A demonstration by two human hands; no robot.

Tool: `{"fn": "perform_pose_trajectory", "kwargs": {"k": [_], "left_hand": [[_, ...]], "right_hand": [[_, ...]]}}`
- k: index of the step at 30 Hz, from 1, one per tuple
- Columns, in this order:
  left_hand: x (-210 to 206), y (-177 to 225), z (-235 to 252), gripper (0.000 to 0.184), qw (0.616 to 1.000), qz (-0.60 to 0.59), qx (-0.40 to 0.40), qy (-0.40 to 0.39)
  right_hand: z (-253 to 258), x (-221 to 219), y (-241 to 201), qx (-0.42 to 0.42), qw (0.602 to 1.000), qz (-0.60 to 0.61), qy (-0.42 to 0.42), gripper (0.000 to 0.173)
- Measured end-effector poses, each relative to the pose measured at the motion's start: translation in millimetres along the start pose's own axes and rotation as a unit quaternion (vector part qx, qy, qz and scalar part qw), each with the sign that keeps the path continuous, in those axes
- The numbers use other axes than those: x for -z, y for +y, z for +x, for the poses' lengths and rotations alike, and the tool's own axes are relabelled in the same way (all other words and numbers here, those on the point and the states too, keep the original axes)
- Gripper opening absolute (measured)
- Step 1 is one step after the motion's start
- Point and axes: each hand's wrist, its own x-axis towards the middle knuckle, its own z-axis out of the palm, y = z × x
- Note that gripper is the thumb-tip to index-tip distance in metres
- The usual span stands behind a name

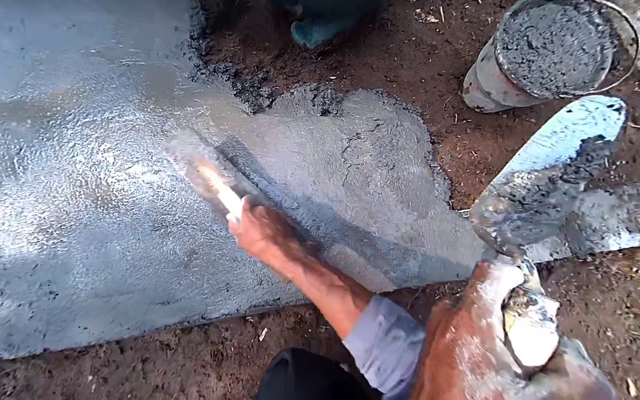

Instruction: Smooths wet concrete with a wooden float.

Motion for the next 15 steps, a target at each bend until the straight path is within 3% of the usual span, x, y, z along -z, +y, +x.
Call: {"fn": "perform_pose_trajectory", "kwargs": {"k": [2,5,15], "left_hand": [[1,0,-1,0.041,1.000,0.005,-0.001,0.014],[5,1,-1,0.039,1.000,0.011,0.004,0.016],[6,-5,10,0.039,1.000,0.002,0.007,0.016]], "right_hand": [[19,-21,-24,0.034,0.999,0.003,-0.009,0.051],[33,-24,-19,0.010,1.000,0.005,0.001,0.047],[24,60,90,-0.158,0.977,-0.085,0.118,0.053]]}}
